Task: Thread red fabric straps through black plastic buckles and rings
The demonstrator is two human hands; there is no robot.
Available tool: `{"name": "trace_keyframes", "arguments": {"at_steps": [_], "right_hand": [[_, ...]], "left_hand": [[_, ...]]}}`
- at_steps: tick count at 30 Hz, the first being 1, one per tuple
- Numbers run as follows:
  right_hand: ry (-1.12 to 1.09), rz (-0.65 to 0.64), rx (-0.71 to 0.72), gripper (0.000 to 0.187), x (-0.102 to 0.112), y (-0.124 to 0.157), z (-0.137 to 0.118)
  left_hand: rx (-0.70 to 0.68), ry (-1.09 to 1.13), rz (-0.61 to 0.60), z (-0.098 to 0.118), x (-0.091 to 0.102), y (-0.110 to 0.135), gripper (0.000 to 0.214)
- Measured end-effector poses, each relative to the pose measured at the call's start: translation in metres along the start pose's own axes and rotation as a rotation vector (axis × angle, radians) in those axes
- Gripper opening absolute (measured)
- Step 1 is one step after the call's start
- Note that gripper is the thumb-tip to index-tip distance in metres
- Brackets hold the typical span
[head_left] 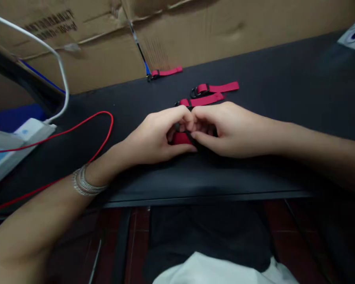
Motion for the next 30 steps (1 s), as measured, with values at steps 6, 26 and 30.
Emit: {"name": "trace_keyframes", "arguments": {"at_steps": [6,26,30], "right_hand": [[-0.044,-0.017,0.029,0.004,-0.0003,0.0011,-0.0012],[-0.071,-0.031,0.019,0.004,-0.0001,0.0011,-0.0004],[-0.069,0.002,0.008,0.008,0.0011,0.0,0.001]], "left_hand": [[-0.015,-0.022,-0.02,0.0022,-0.0001,-0.0007,0.025],[-0.023,0.029,-0.052,0.0029,-0.0013,0.0012,0.025],[-0.043,0.01,-0.023,0.0025,-0.0012,0.0015,0.025]]}}
Point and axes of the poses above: each hand's wrist, its own y-axis away from the middle knuckle, its own x-axis out of the back of the hand, z = x × y, the point moved 4 cm from there along -y, towards the middle knuckle, and after that the axes turned 9 degrees about -x, right-handed, at the moved point
